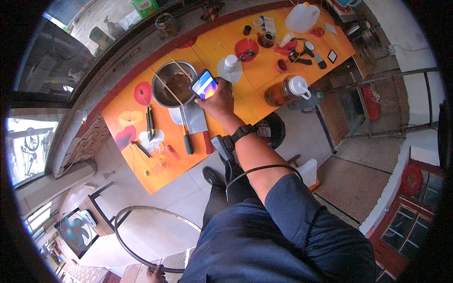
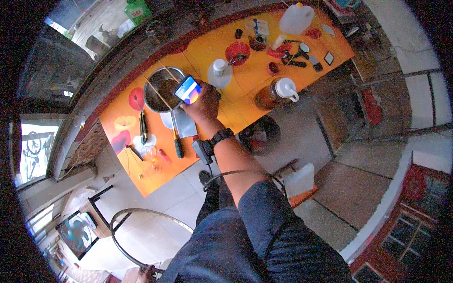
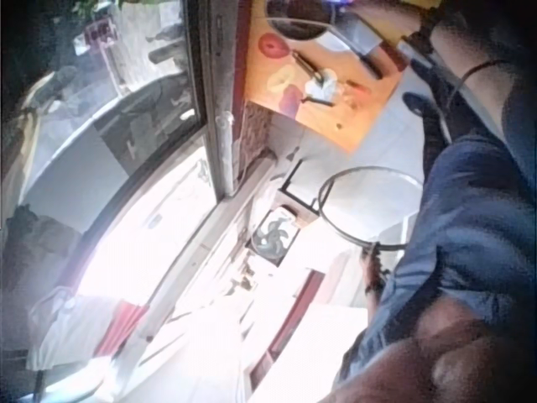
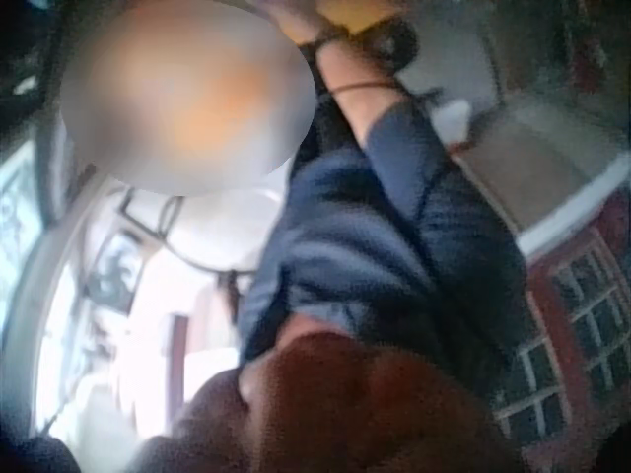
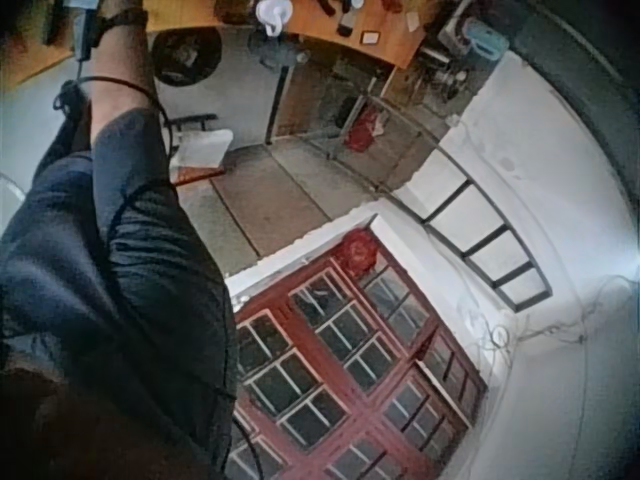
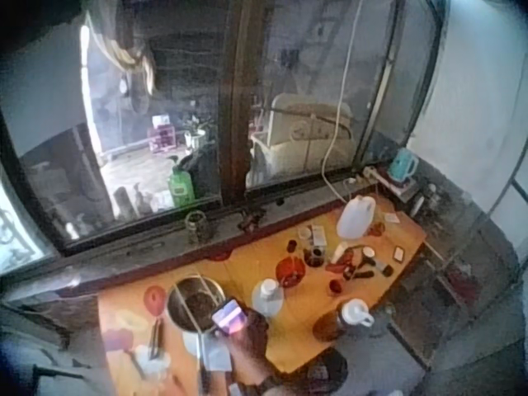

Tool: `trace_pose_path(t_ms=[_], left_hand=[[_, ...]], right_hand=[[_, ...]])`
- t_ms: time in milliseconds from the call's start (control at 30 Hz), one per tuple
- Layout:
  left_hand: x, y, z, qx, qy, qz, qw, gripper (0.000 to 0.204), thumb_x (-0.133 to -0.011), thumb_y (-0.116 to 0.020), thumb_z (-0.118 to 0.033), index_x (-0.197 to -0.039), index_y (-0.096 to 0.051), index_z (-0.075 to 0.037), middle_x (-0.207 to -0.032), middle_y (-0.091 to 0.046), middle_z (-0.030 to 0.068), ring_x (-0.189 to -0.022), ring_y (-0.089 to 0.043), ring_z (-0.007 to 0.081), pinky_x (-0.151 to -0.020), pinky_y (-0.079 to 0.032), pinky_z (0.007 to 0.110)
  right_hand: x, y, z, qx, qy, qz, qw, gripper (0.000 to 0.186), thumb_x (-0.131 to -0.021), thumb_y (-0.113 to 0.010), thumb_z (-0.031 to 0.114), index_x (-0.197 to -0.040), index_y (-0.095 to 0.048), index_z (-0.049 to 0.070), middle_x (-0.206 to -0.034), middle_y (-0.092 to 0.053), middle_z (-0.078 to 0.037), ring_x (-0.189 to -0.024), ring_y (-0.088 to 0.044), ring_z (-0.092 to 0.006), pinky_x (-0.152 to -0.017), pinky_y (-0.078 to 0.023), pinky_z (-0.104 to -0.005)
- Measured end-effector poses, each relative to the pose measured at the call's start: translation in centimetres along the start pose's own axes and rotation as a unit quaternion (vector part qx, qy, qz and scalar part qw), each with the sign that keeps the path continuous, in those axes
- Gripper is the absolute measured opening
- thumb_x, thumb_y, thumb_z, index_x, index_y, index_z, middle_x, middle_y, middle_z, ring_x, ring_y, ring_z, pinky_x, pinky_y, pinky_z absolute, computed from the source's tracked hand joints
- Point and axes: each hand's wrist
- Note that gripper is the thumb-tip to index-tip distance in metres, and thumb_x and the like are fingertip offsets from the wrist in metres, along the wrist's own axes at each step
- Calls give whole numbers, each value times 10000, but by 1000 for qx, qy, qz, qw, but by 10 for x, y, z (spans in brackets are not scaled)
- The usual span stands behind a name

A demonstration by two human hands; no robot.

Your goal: The person scrubs a metal bicycle rim with a small abrasive block, then moves to a second, rustier rim and scrubs it as well. The person carries the cleaned rim into a room and places it on a table.

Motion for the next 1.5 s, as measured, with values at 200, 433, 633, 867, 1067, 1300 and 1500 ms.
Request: trace_pose_path(t_ms=[200,433,633,867,1067,1300,1500], left_hand=[[-1,1,-1,-1,-6,2,1000,470,-892,-789,-454,-1058,-589,-62,-830,-580,83,-684,-458,208,-579,-343,420],[-5,2,0,-2,-9,8,1000,450,-887,-799,-449,-1021,-589,-75,-784,-570,62,-622,-442,179,-524,-333,387],[-7,3,6,2,-16,8,1000,434,-883,-808,-445,-989,-589,-85,-744,-562,45,-569,-428,154,-478,-324,359],[-7,1,6,9,-30,13,999,419,-878,-818,-439,-952,-588,-97,-698,-552,24,-507,-411,124,-423,-313,326],[-10,0,15,26,-54,16,998,408,-873,-827,-435,-920,-588,-108,-659,-543,6,-454,-397,99,-377,-304,298],[-66,0,64,134,-152,37,978,242,-873,-775,-100,-977,-582,2,-718,-687,112,-501,-611,179,-396,-449,299],[16,-21,-14,108,-134,0,985,229,-840,-793,-50,-926,-589,8,-734,-705,120,-553,-649,200,-471,-501,331]], right_hand=[[-1,1,1,10,5,-6,1000,904,-586,-957,245,-1355,-502,104,-1291,-581,-189,-1220,-551,-413,-1027,-454,-539],[0,1,1,23,-18,22,999,911,-631,-943,274,-1327,-412,20,-1300,-514,-261,-1238,-511,-449,-1033,-454,-542],[3,3,1,30,-18,18,999,892,-623,-954,281,-1313,-448,29,-1298,-529,-249,-1239,-515,-437,-1035,-458,-533],[11,18,-12,31,1,30,999,920,-631,-956,268,-1359,-448,30,-1303,-551,-218,-1256,-509,-413,-1060,-444,-504],[44,42,-40,63,12,39,997,909,-666,-944,285,-1387,-461,15,-1355,-519,-243,-1298,-474,-424,-1096,-420,-495],[98,99,-40,64,19,74,995,868,-739,-900,356,-1396,-456,3,-1355,-512,-253,-1299,-481,-422,-1104,-420,-480],[88,205,53,-71,92,42,992,700,-845,-854,189,-1411,-478,23,-1376,-581,-144,-1298,-561,-264,-1092,-457,-397]])
Point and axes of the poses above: each hand's wrist, its own x-axis away from the middle knuckle, its own y-axis out of the back of the hand, z = x × y
